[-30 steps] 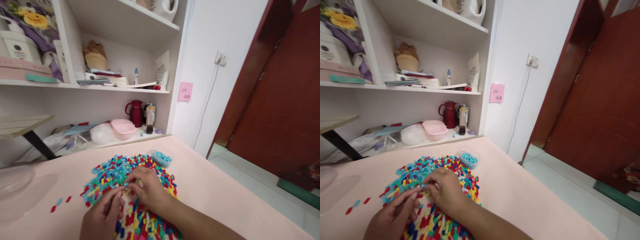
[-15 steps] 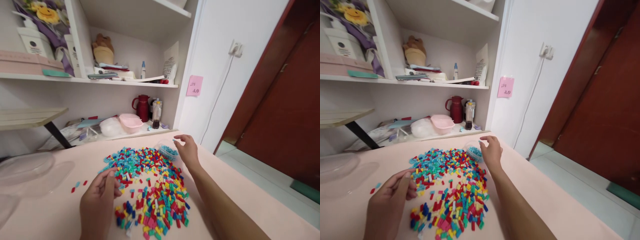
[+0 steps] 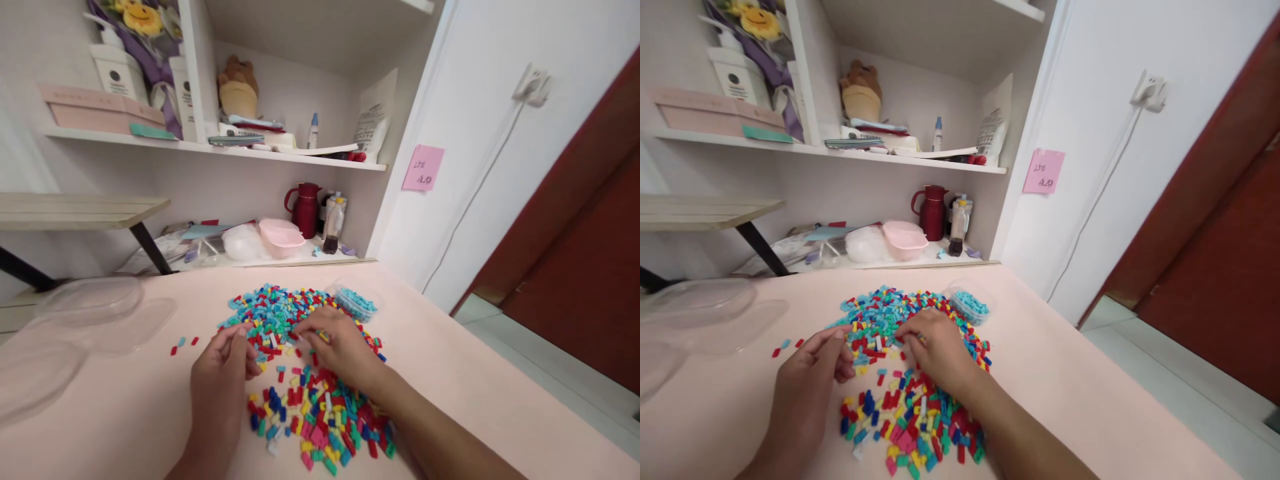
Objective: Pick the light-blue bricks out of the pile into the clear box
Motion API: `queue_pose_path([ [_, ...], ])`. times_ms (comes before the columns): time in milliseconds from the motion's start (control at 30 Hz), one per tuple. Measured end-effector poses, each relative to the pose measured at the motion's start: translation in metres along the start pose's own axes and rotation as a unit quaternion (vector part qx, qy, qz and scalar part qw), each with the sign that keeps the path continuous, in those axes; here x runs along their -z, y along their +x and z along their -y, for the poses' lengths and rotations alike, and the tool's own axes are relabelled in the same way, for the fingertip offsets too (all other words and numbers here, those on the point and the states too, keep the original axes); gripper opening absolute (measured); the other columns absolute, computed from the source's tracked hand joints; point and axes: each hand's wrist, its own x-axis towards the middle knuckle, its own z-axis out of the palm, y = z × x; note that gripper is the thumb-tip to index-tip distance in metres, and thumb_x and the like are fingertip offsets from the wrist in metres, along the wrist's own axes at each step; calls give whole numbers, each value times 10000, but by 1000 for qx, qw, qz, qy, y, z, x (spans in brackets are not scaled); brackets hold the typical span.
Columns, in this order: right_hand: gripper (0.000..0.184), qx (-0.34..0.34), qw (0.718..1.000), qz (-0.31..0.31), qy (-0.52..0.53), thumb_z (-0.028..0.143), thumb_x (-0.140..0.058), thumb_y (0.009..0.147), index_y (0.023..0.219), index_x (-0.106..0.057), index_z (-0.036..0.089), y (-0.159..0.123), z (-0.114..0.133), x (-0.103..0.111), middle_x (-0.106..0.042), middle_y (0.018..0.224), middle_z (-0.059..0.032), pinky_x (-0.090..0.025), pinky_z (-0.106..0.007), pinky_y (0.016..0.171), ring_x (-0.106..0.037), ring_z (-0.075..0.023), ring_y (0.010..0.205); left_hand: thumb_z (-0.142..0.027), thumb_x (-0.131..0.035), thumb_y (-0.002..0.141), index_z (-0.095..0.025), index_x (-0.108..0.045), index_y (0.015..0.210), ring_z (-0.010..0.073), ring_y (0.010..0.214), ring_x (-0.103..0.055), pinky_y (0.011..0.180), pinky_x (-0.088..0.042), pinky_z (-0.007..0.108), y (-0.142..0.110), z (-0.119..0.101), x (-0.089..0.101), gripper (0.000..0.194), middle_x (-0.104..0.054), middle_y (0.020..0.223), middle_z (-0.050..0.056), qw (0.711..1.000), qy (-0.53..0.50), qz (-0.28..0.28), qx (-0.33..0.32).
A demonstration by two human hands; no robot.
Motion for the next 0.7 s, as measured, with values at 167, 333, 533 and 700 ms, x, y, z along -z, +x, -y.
queue_pose_path([
  [167, 190, 45, 995, 89, -19, 135, -578, 884, 936, -717, 254, -4, 12, -17, -705, 860, -8, -430, -293, 814, -606, -156, 833, -382, -627, 728, -157, -664, 870, 87, 432, -503, 433, -401, 198, 4, 7, 0, 269, -567, 533, -56, 999, -31, -11, 22],
  [333, 183, 37, 993, 111, -24, 164, -586, 893, 959, -718, 271, -4, 4, -22, -701, 868, -3, -423, -291, 819, -604, -152, 830, -368, -631, 718, -152, -658, 902, 91, 436, -501, 438, -390, 202, 6, 10, 0, 285, -561, 528, -60, 997, -56, -18, 43],
  [533, 187, 63, 984, 148, -78, 195, -624, 867, 1008, -713, 280, -8, 0, -32, -698, 892, -22, -405, -311, 864, -600, -179, 905, -381, -637, 715, -157, -646, 856, 89, 442, -493, 448, -378, 207, 2, 5, 1, 265, -553, 534, -67, 997, -67, -17, 35],
  [700, 186, 46, 985, 147, -77, 127, -614, 840, 924, -712, 261, -8, 0, -32, -696, 879, -13, -406, -310, 864, -598, -179, 901, -403, -653, 714, -148, -651, 878, 90, 446, -497, 453, -382, 212, 3, 6, 2, 303, -562, 544, -63, 997, -65, -13, 33],
])
